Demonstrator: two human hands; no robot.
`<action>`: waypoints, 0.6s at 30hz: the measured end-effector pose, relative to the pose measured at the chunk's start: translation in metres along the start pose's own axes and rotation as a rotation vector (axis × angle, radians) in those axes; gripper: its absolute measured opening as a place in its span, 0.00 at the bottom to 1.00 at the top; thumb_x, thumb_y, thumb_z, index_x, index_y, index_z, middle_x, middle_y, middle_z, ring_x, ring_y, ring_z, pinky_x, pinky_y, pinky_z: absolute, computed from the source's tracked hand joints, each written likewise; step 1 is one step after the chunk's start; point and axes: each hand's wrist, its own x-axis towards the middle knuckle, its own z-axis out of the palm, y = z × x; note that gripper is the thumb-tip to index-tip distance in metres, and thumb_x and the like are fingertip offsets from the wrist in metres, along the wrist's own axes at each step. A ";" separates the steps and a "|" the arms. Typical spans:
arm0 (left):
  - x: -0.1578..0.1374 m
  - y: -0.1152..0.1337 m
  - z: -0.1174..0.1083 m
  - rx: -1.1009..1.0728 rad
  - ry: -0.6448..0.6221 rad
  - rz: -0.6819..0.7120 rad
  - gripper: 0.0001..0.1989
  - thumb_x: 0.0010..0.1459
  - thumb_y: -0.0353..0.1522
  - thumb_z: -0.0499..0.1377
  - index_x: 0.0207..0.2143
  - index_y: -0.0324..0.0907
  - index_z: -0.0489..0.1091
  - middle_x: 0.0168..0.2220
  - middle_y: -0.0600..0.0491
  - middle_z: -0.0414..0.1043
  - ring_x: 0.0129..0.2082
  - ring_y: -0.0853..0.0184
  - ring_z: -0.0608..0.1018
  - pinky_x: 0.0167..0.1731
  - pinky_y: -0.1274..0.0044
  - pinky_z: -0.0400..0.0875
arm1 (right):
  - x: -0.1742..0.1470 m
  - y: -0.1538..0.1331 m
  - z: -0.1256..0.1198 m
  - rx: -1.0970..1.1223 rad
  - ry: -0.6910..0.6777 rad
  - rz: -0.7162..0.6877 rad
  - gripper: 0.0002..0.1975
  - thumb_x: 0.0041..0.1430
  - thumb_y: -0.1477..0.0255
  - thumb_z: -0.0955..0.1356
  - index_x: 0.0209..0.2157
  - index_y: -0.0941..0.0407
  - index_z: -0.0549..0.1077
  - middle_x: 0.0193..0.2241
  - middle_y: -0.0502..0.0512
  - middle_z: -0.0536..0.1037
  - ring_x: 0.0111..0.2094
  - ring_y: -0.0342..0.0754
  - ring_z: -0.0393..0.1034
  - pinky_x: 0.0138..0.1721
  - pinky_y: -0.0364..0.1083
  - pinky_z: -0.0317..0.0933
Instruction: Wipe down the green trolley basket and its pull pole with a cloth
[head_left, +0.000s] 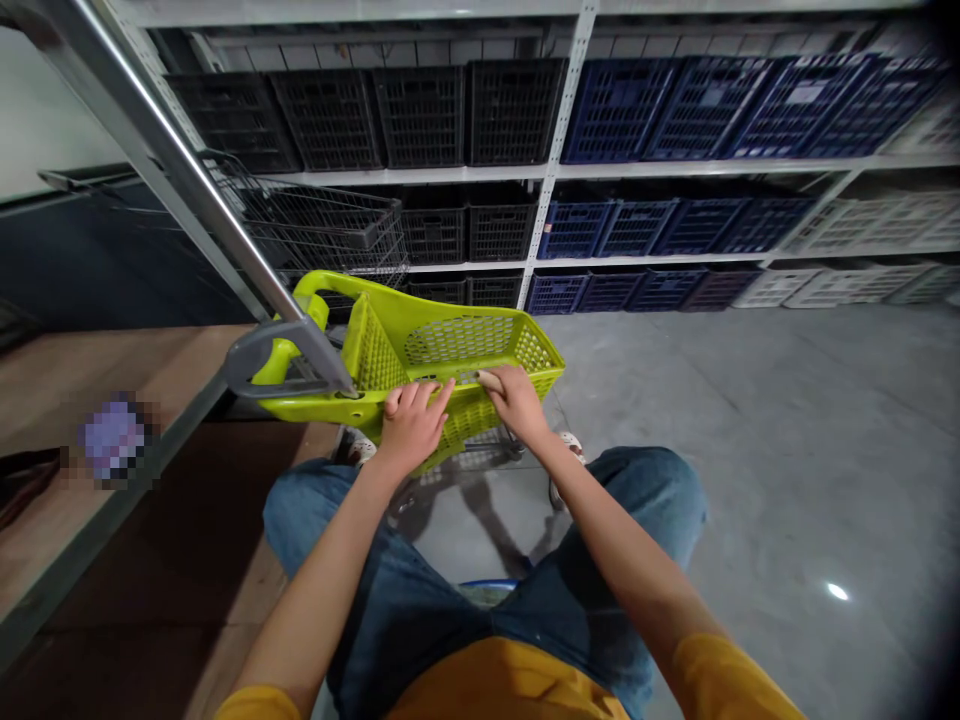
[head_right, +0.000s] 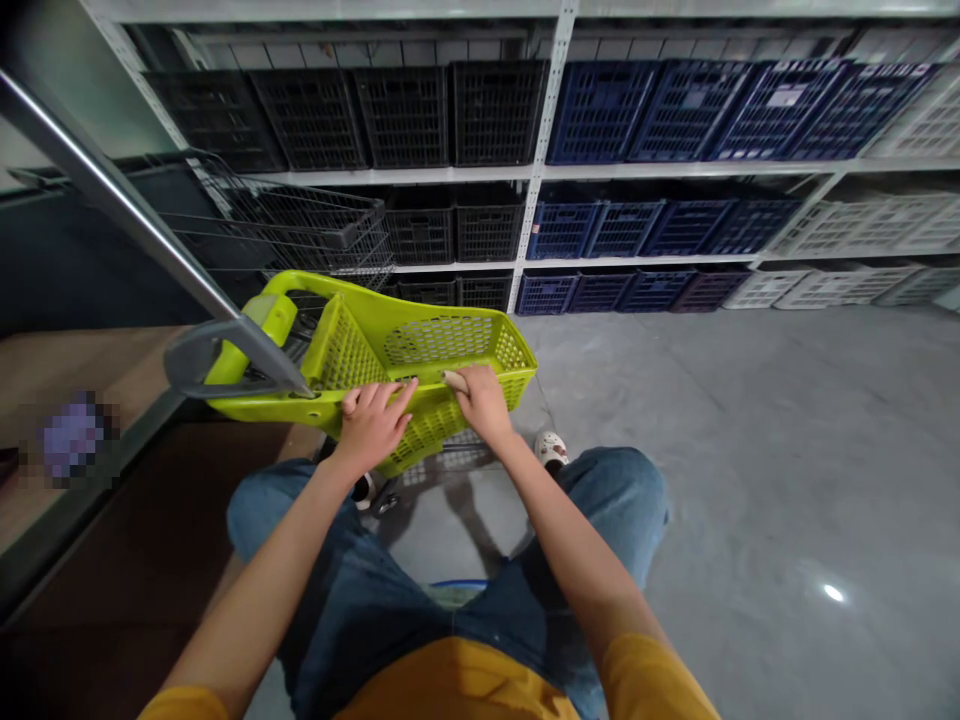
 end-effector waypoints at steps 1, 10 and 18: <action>-0.001 0.001 -0.001 0.000 -0.002 -0.003 0.27 0.66 0.34 0.52 0.66 0.46 0.59 0.55 0.43 0.71 0.52 0.54 0.70 0.50 0.61 0.57 | 0.001 -0.007 0.006 -0.004 -0.032 -0.021 0.14 0.64 0.72 0.64 0.50 0.55 0.72 0.45 0.61 0.76 0.49 0.58 0.67 0.60 0.61 0.55; -0.019 -0.010 -0.004 0.002 0.043 -0.016 0.22 0.66 0.35 0.53 0.62 0.47 0.65 0.53 0.46 0.74 0.50 0.56 0.71 0.51 0.62 0.56 | -0.007 0.006 -0.013 -0.137 -0.244 -0.249 0.18 0.71 0.66 0.58 0.55 0.54 0.70 0.49 0.61 0.76 0.49 0.55 0.67 0.57 0.57 0.57; -0.026 -0.014 -0.006 -0.027 0.045 -0.017 0.20 0.67 0.36 0.52 0.60 0.52 0.68 0.52 0.47 0.74 0.50 0.56 0.72 0.50 0.61 0.54 | -0.042 0.089 -0.055 -0.275 -0.078 -0.037 0.16 0.70 0.64 0.58 0.47 0.55 0.72 0.41 0.61 0.77 0.43 0.56 0.68 0.47 0.54 0.62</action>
